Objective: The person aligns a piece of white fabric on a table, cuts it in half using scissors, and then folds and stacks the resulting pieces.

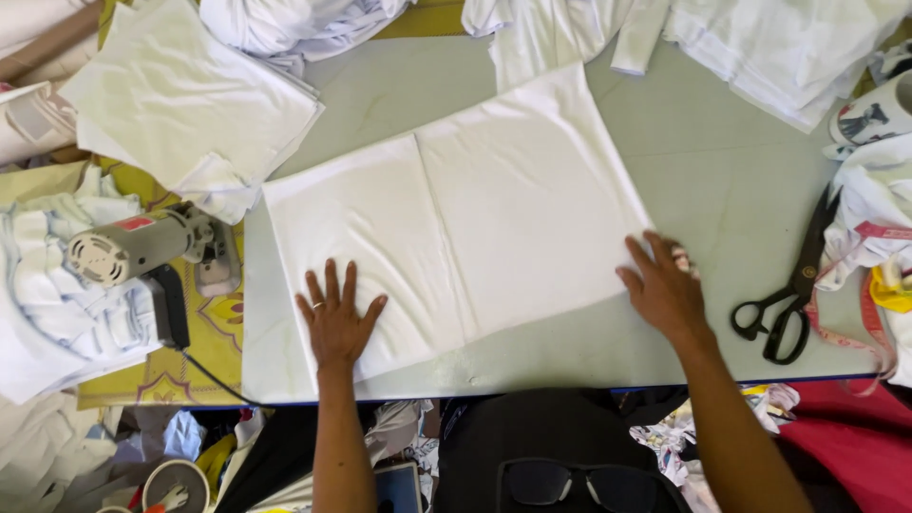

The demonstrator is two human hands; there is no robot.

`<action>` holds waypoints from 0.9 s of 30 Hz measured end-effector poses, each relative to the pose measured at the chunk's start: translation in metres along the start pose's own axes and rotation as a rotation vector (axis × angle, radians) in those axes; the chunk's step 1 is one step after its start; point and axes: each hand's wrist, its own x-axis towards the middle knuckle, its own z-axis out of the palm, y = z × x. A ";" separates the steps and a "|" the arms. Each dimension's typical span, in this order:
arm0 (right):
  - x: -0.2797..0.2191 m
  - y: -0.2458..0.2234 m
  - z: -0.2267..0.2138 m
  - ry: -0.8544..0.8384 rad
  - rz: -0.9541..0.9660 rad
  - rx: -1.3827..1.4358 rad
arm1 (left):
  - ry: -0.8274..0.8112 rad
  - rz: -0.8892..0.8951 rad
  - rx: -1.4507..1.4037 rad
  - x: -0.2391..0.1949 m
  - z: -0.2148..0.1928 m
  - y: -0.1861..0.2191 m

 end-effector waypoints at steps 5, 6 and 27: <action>-0.029 0.002 -0.023 0.163 0.127 0.353 | 0.006 0.023 0.028 -0.001 0.009 -0.015; -0.023 0.011 -0.013 0.170 0.144 0.354 | 0.008 0.040 0.032 0.001 0.011 -0.014; -0.030 -0.239 -0.024 0.051 -0.362 0.661 | 0.009 -0.011 0.027 -0.013 0.014 -0.009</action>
